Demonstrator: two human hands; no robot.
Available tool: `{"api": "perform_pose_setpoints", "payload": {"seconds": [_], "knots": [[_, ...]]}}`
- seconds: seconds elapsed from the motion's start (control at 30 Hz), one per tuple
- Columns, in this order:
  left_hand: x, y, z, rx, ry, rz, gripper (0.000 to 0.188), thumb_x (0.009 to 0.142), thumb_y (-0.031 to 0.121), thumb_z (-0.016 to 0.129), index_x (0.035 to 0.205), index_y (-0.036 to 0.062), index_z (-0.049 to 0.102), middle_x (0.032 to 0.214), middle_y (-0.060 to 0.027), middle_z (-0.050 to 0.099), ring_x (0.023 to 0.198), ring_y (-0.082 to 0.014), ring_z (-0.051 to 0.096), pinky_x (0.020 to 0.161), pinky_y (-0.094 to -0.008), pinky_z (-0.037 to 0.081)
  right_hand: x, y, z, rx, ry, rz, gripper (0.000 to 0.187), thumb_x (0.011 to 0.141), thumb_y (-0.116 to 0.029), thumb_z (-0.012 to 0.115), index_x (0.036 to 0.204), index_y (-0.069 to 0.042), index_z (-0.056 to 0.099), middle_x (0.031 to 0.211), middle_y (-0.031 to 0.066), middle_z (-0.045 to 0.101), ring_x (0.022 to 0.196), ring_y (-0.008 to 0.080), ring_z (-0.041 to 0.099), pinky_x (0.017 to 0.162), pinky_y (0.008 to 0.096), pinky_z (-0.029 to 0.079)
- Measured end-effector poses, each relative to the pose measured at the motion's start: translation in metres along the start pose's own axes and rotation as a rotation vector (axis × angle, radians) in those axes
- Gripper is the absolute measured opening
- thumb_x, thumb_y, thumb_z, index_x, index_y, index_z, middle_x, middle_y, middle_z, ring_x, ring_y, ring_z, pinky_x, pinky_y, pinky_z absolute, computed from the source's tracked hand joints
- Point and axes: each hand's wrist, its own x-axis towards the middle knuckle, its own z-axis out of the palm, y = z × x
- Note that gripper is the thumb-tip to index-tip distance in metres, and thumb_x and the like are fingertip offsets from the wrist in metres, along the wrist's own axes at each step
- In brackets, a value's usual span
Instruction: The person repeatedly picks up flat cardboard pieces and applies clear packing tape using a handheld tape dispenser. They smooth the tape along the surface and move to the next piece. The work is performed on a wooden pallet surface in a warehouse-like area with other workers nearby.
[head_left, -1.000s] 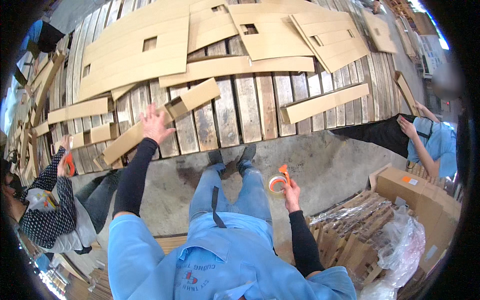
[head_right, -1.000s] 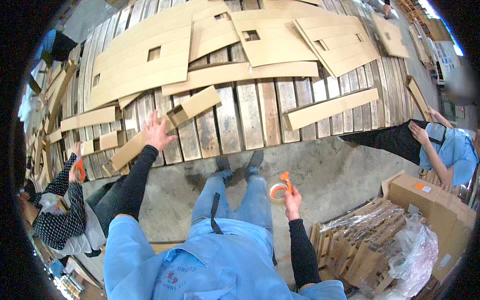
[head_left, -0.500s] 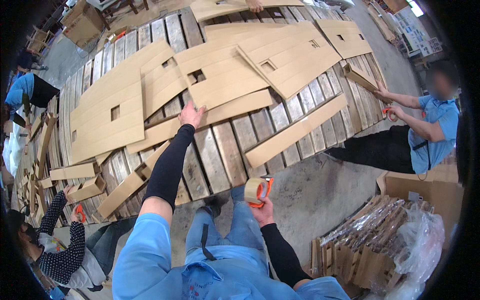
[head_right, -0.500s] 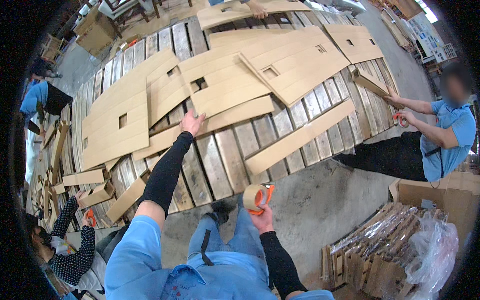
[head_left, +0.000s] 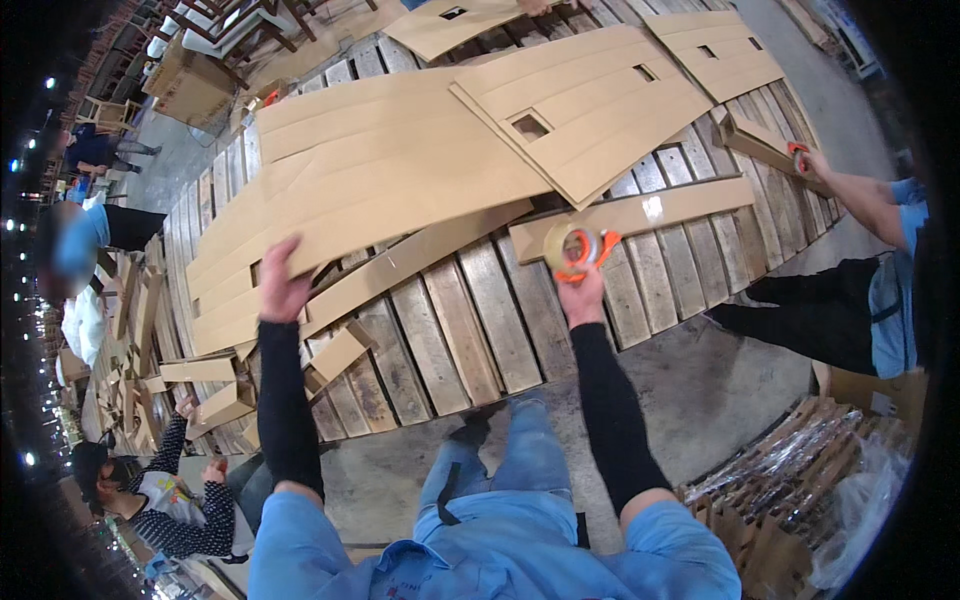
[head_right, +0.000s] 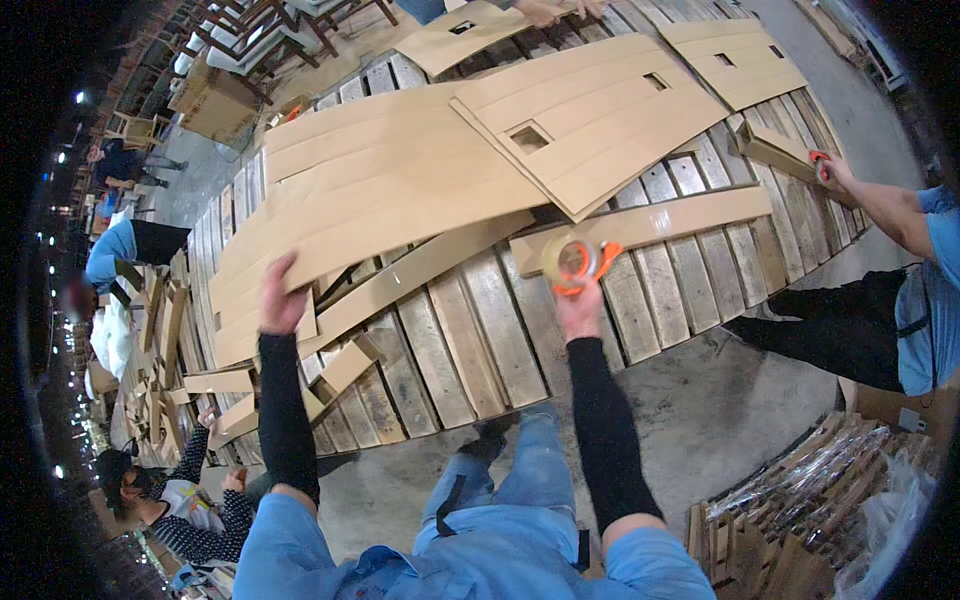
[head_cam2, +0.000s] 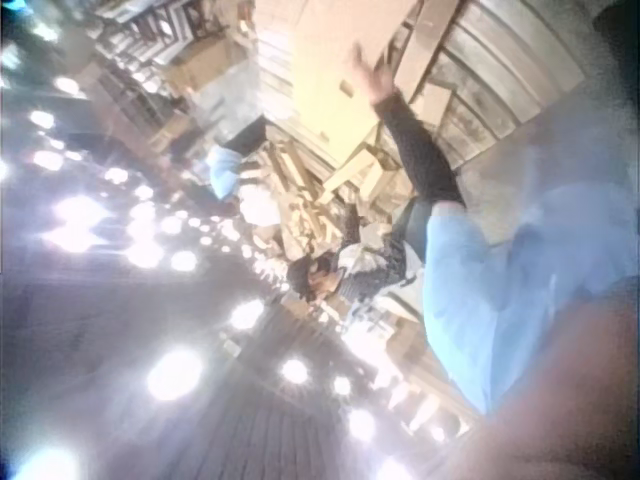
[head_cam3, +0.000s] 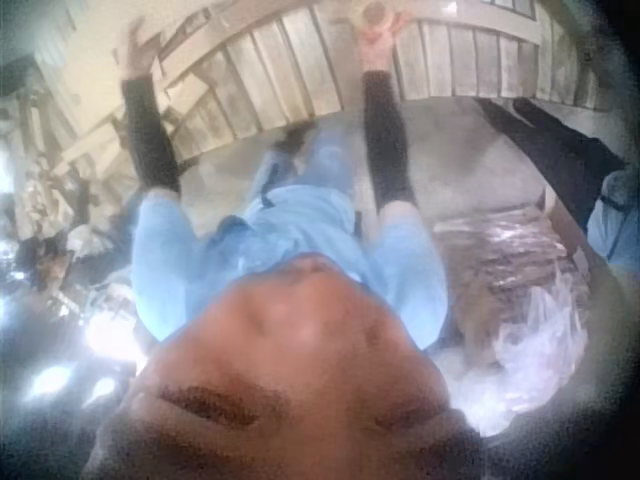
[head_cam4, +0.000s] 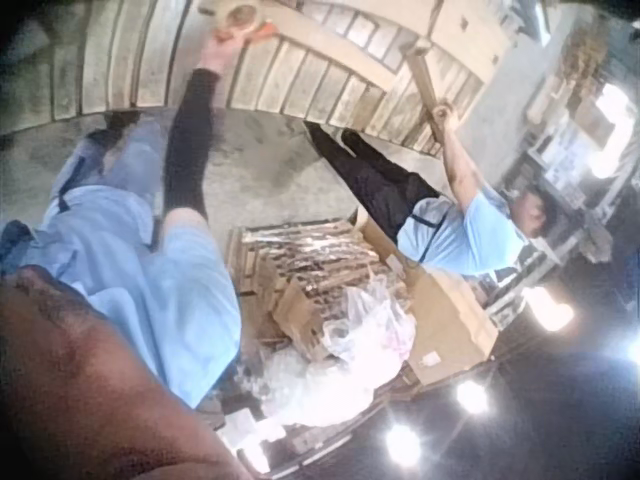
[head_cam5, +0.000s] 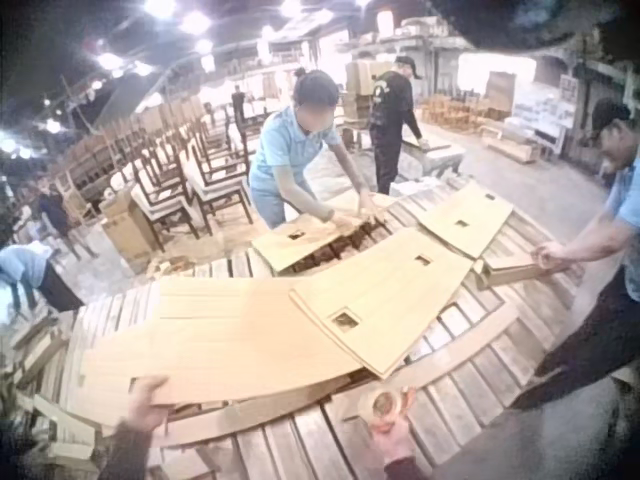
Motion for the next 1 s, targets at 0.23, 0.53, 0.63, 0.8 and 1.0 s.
{"api": "perform_pose_setpoints", "payload": {"seconds": [0.23,0.53,0.63,0.8,1.0], "knots": [[-0.312,0.065,-0.100,0.186,0.298,0.200,0.051,0.091,0.010,0.061,0.140,0.0033,0.048,0.137,-0.0140,0.058,0.126,-0.0304,0.059,0.108,-0.0480,0.049,-0.026,-0.035,0.017,0.132,-0.049,0.060,0.059,0.084,-0.005,0.057,0.142,-0.006,0.051,0.133,0.0122,0.062,0.121,0.0313,0.062,0.103,0.0492,0.051],[-0.591,-0.059,-0.171,-0.352,0.442,0.058,0.071,0.080,0.010,0.062,0.147,-0.0046,0.044,0.140,-0.0246,0.058,0.127,-0.0392,0.060,0.104,-0.0515,0.054,-0.212,0.020,-0.066,0.029,-0.137,0.313,0.052,0.094,-0.022,0.056,0.143,-0.008,0.052,0.132,0.0115,0.065,0.119,0.0317,0.064,0.102,0.0513,0.052],[-0.624,-0.121,-0.173,-0.441,0.340,-0.184,0.070,0.081,0.008,0.062,0.147,-0.0048,0.044,0.140,-0.0240,0.058,0.125,-0.0383,0.062,0.104,-0.0518,0.054,-0.269,0.020,-0.071,-0.046,-0.082,0.129,0.050,0.098,-0.033,0.049,0.141,-0.008,0.054,0.135,0.0107,0.065,0.120,0.0312,0.064,0.104,0.0508,0.051],[-0.600,-0.204,-0.196,-0.437,0.131,-0.760,0.055,0.089,0.007,0.065,0.141,-0.0046,0.051,0.122,-0.0205,0.069,0.100,-0.0336,0.074,0.067,-0.0314,0.063,-0.306,-0.042,-0.108,-0.109,0.029,0.101,0.059,0.097,-0.038,0.048,0.147,-0.006,0.046,0.146,0.0189,0.053,0.140,0.0374,0.046,0.117,0.0594,0.034],[-0.533,-0.304,-0.258,-0.510,-0.163,-1.144,0.035,0.095,0.012,0.067,0.125,-0.0042,0.062,0.100,-0.0148,0.075,0.072,-0.0191,0.074,0.055,-0.0249,0.057,-0.335,-0.093,-0.109,-0.102,0.194,0.155,0.069,0.092,-0.044,0.056,0.149,-0.008,0.041,0.155,0.0278,0.036,0.152,0.0428,0.022,0.120,0.0745,0.013]]}}
